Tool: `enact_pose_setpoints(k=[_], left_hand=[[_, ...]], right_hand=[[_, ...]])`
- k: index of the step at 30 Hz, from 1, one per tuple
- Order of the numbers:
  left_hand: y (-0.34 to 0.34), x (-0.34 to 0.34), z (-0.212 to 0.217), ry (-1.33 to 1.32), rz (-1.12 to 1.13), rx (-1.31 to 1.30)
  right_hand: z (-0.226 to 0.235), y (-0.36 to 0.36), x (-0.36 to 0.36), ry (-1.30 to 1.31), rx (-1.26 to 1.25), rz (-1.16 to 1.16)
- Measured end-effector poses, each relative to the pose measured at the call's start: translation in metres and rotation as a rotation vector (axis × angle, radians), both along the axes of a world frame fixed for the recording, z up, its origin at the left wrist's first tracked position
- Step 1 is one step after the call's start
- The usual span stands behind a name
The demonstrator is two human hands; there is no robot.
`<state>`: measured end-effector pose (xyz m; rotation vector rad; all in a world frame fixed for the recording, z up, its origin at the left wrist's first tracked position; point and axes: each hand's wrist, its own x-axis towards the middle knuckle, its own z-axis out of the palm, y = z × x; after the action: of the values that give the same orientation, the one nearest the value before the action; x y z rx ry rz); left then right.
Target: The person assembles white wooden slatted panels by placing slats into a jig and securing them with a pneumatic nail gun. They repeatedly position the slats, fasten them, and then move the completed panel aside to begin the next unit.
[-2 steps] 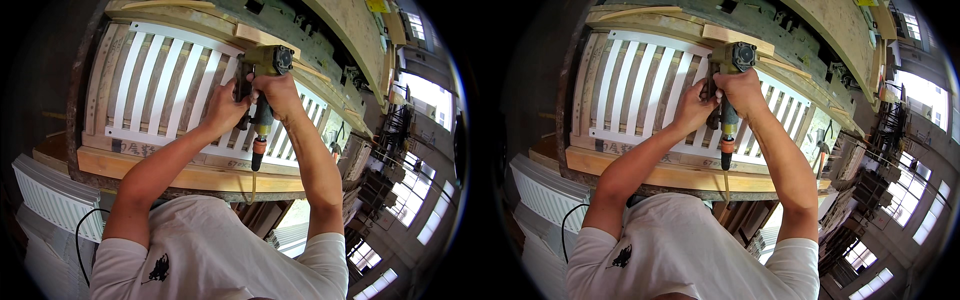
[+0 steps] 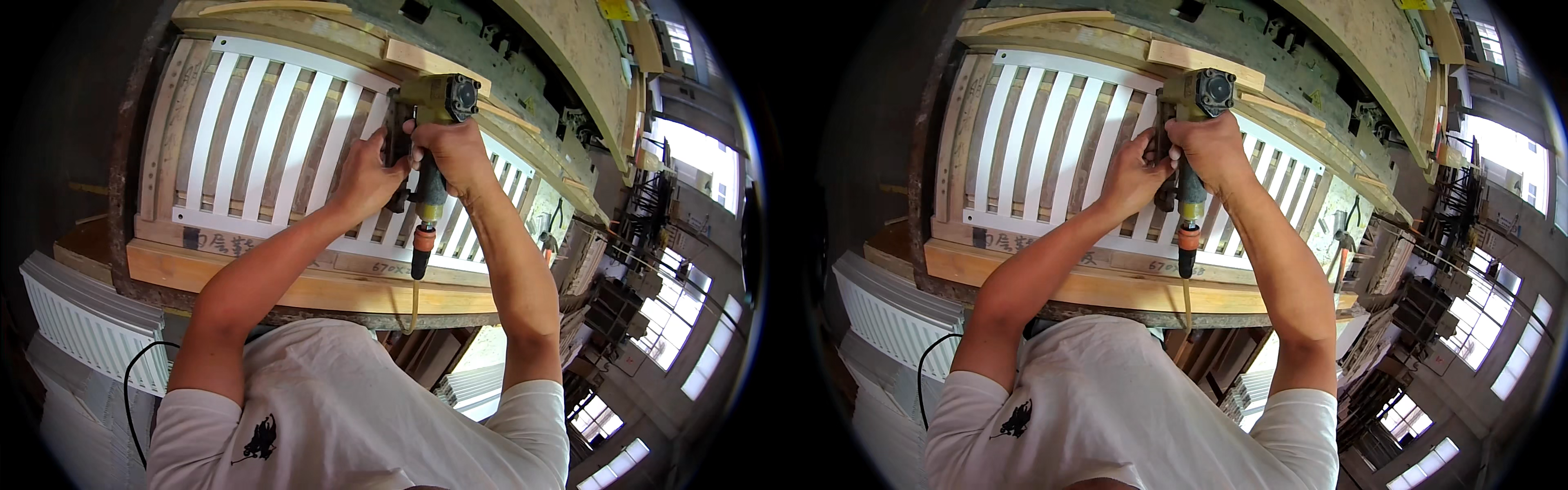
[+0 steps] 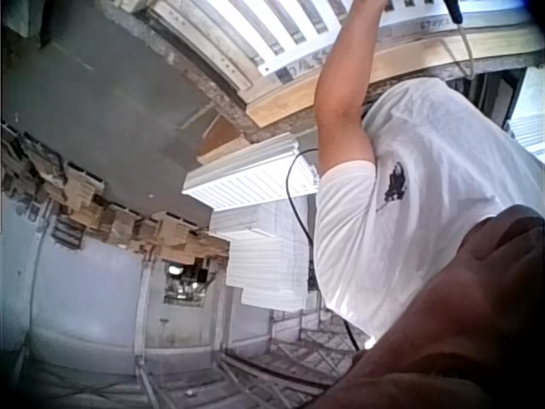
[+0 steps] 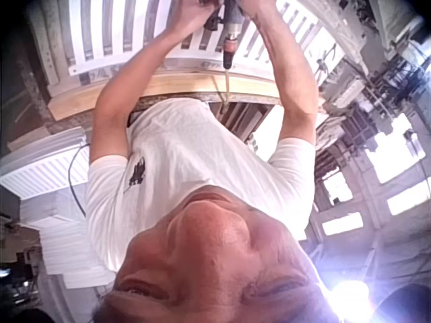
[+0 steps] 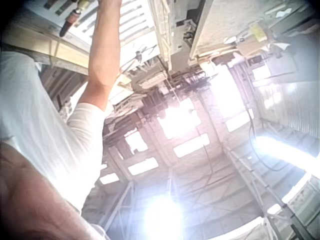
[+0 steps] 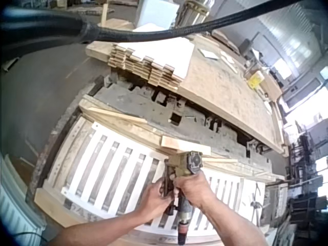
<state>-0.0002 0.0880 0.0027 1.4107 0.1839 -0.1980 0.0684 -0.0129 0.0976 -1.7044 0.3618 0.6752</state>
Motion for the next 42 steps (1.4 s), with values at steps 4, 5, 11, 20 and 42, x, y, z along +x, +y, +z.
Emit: enact_pose_setpoints(k=[4,5,11,20,42], left_hand=[[0.0,-0.001,-0.008,0.025,-0.009,0.001],[0.0,0.0,-0.009,0.025,-0.007,-0.001],[0.014,0.001,-0.002,0.02,0.022,0.188],[0.026,-0.001,-0.011,-0.048,0.118,0.115],[0.06,0.0,0.003,-0.02,0.198,0.223]], right_hand=[[0.001,0.004,-0.001,-0.001,0.011,-0.027],[0.0,0.004,0.0,0.011,-0.011,-0.022],[0.001,0.014,0.005,0.018,-0.045,0.041],[0.004,0.038,0.007,-0.005,0.022,0.064],[0.0,0.071,0.013,0.005,0.021,0.151]])
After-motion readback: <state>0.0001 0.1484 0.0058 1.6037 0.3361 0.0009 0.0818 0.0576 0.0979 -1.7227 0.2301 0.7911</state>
